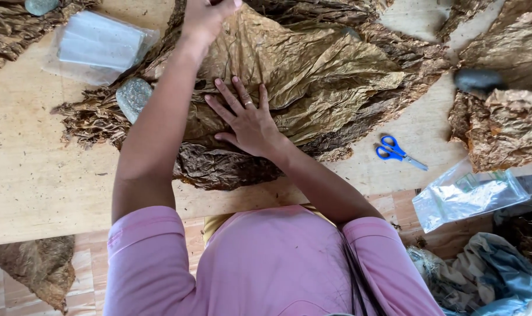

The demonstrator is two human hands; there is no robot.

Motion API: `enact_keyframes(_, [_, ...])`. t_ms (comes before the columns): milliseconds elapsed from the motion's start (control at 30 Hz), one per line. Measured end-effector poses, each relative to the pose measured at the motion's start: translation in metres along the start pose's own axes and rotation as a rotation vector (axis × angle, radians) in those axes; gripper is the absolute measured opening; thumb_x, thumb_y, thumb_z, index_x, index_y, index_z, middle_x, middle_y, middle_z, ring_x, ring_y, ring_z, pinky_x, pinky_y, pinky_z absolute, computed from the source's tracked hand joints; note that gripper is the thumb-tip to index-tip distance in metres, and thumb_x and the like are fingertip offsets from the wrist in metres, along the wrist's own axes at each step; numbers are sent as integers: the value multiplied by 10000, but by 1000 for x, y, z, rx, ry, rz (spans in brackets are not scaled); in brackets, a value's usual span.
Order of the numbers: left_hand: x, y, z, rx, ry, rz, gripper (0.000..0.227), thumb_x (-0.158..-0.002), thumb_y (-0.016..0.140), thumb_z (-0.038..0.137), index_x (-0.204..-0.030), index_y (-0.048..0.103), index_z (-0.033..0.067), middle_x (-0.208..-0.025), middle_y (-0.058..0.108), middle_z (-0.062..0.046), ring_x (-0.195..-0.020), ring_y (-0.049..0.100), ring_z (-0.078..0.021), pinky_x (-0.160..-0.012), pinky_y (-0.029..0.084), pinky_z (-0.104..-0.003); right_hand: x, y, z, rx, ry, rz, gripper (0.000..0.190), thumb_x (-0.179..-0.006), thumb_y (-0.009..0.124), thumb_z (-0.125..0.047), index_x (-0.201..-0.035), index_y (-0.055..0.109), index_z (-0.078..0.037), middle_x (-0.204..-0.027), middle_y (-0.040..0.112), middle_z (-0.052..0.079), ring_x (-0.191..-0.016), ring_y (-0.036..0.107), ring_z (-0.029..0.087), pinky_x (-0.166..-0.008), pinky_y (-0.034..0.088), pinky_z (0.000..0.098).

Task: The person places several smooth stones onto a large dried fiber mat on a wooden table, then folds the mat edges over the stones to secure them. The person repeats this process, adjusting the mat and stones to keep them in place.

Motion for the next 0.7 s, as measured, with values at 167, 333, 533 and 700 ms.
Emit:
enact_keyframes(167, [6,16,-15,-92,916,107,158,-856,721,-80,-847,736,77,-792,755,-43,-729,702,-123,-730,551,-202,0,-2,8,-192,-51,-72,813,-953,442,-666,-1536,21,-286,-1579,-101,33,-1447,-68,322,-1059,45,736])
enact_keyframes(333, [46,20,-44,-562,1099,383,79,-856,768,339,-823,697,327,-939,487,107,-957,379,-185,-782,238,-407,40,-73,70,-861,-333,-19,477,-909,542,-374,-1343,475,-188,-1394,380,93,-1250,376,286,-1018,188,513])
enact_keyframes(533, [88,26,-64,-726,1198,288,213,-970,582,408,-885,745,300,-953,535,102,-870,405,-202,-706,205,-385,-23,-68,131,-774,-37,308,168,-1020,508,-206,-968,610,-82,-878,633,56,-775,598,147,-732,488,289])
enact_keyframes(700, [96,22,-50,-749,1246,285,183,-976,606,338,-875,736,257,-922,513,68,-817,396,-234,-672,183,-379,-107,-19,126,-384,259,53,509,-919,659,-391,-1276,516,-59,-1157,599,196,-1005,594,383,-754,510,467])
Point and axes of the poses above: each hand's wrist, its own x-axis away from the middle knuckle, its own y-axis out of the palm, z = x × y, the point moved 2 cm from there along -x, towards the middle knuckle
